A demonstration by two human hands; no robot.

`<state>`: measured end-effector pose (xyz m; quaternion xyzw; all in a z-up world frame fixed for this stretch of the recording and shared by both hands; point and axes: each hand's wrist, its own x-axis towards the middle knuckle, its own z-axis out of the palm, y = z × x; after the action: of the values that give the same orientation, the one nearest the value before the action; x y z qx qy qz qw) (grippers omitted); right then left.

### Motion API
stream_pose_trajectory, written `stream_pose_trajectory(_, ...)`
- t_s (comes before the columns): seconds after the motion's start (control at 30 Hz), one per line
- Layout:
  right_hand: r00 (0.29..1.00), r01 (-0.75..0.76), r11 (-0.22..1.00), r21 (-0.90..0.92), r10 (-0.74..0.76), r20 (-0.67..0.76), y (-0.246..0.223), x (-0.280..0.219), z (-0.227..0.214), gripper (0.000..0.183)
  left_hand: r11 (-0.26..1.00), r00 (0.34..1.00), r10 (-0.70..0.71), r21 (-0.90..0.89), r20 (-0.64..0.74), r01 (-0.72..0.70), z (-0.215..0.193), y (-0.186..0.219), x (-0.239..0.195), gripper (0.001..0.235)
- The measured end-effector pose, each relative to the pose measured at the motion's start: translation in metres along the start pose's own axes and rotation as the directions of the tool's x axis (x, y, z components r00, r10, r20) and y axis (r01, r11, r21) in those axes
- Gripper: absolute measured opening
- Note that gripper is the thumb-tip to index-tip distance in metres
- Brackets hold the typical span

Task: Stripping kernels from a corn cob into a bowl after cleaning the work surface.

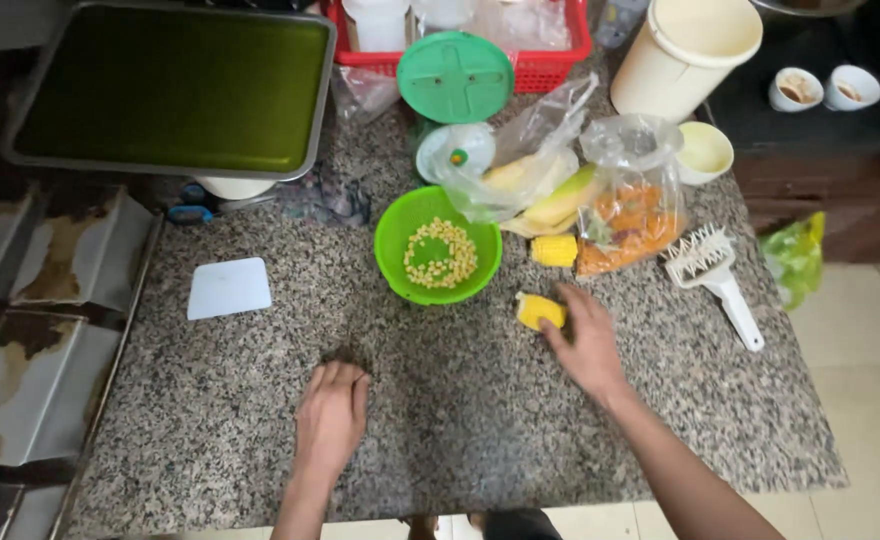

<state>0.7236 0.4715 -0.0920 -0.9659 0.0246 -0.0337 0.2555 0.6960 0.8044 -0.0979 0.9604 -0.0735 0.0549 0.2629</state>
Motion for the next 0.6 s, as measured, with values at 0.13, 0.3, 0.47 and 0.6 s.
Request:
stream_pose_trajectory(0.13,0.991,-0.034,0.999,0.042,0.039,-0.125,0.043,-0.003,-0.016,0.053,0.988,0.989,-0.142,0.075,0.048,0.139,0.003,0.011,0.002,0.024)
stream_pose_trajectory(0.3,0.975,-0.127,0.987,0.096,0.142,-0.17,0.078,0.009,-0.03,0.055,0.968,0.972,-0.235,0.095,0.017,0.232,0.001,0.022,0.012,0.044)
stream_pose_trajectory(0.47,0.939,-0.079,0.989,0.122,0.116,-0.325,0.109,0.004,-0.038,0.047,0.967,0.97,-0.242,0.084,-0.005,0.242,0.029,0.018,0.03,0.044)
stream_pose_trajectory(0.6,0.91,-0.142,0.974,0.176,0.198,-0.365,0.14,-0.01,-0.046,0.051,0.983,0.98,-0.186,0.006,0.073,0.186,0.044,0.035,0.049,0.044)
